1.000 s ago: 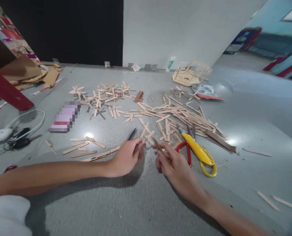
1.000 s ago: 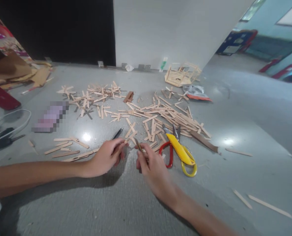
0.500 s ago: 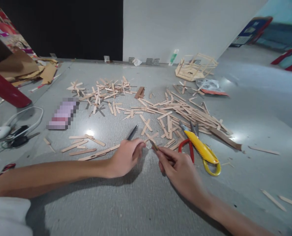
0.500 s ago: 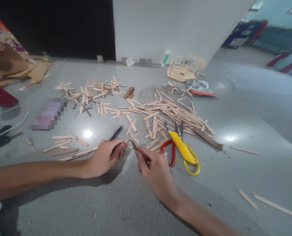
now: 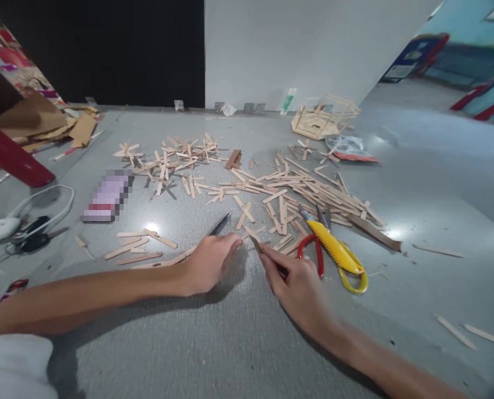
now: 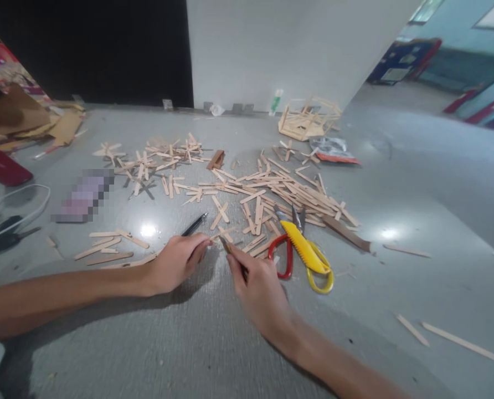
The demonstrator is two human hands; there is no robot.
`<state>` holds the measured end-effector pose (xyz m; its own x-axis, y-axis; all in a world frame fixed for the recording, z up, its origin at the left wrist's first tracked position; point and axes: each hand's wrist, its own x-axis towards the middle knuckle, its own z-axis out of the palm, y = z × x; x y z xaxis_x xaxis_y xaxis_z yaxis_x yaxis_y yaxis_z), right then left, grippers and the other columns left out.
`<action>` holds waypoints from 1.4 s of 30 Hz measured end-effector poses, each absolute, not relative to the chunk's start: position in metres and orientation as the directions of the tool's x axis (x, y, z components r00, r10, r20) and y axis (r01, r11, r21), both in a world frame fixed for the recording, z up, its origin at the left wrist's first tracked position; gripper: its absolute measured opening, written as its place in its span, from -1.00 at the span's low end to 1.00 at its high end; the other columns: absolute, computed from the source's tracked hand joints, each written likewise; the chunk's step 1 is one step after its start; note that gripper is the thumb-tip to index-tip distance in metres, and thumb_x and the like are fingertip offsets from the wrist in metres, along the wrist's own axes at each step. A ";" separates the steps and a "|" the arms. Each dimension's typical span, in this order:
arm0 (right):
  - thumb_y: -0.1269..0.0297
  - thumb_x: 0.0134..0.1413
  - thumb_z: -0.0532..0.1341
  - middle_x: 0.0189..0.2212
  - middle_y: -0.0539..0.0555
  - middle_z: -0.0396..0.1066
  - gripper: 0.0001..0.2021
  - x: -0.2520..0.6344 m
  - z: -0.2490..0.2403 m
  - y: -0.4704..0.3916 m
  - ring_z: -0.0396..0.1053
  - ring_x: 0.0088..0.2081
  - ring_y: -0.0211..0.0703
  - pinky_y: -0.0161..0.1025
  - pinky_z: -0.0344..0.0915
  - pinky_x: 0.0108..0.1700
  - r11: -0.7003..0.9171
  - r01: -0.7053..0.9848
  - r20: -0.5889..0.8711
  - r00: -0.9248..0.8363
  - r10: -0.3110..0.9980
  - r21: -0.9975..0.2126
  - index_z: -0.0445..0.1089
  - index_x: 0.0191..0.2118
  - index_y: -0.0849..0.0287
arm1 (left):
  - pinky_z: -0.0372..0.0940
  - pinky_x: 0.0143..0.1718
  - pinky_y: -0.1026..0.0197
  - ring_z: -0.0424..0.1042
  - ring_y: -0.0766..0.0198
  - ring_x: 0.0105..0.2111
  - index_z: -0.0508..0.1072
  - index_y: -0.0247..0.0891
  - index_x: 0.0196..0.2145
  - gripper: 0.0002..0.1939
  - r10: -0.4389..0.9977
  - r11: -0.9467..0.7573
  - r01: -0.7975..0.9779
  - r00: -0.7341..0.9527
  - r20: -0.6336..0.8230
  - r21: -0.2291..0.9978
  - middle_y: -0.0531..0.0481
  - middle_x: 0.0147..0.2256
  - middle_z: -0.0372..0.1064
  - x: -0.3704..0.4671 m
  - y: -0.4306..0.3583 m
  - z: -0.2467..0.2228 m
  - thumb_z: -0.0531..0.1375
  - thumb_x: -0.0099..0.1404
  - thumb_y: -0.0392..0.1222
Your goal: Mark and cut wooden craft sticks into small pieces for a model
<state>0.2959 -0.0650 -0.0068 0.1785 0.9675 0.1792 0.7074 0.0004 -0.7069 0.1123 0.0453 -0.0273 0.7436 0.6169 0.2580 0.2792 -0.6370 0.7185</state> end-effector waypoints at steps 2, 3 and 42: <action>0.26 0.36 0.12 -0.47 0.09 0.64 -0.62 0.295 -0.008 -0.065 0.47 -0.53 -0.15 -0.27 0.39 -0.35 0.007 0.715 0.189 0.175 0.966 -0.699 0.66 0.03 0.23 | 0.09 -0.49 0.26 0.22 0.36 -0.59 0.32 -0.21 -0.32 -0.70 0.598 -0.647 0.263 0.758 0.262 0.716 0.13 -0.55 0.24 0.111 0.048 -0.029 -0.04 0.58 -0.16; 0.26 0.36 0.12 -0.44 0.11 0.67 -0.61 0.295 -0.008 -0.064 0.50 -0.52 -0.14 -0.26 0.41 -0.33 0.004 0.717 0.185 0.175 0.967 -0.698 0.66 0.04 0.24 | 0.10 -0.49 0.26 0.23 0.35 -0.58 0.32 -0.21 -0.32 -0.70 0.585 -0.653 0.253 0.767 0.263 0.714 0.13 -0.54 0.25 0.111 0.049 -0.030 -0.05 0.58 -0.17; 0.50 0.36 0.09 -0.21 0.21 0.70 -0.54 0.317 -0.014 -0.076 0.59 -0.44 -0.10 -0.30 0.29 -0.51 0.175 0.984 0.230 -0.161 0.960 -0.040 0.44 0.29 0.24 | -0.03 -0.48 0.23 0.08 0.35 -0.60 0.16 -0.19 -0.50 -0.58 0.507 -0.564 0.300 0.861 0.036 0.770 0.14 -0.61 0.11 0.113 0.071 0.000 -0.06 0.57 -0.11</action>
<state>0.3168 -0.0755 -0.0140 -0.1608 0.9597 0.2303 0.9838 0.1745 -0.0403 0.1129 0.0710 0.0001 0.8611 0.5072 0.0362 0.2998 -0.5639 0.7695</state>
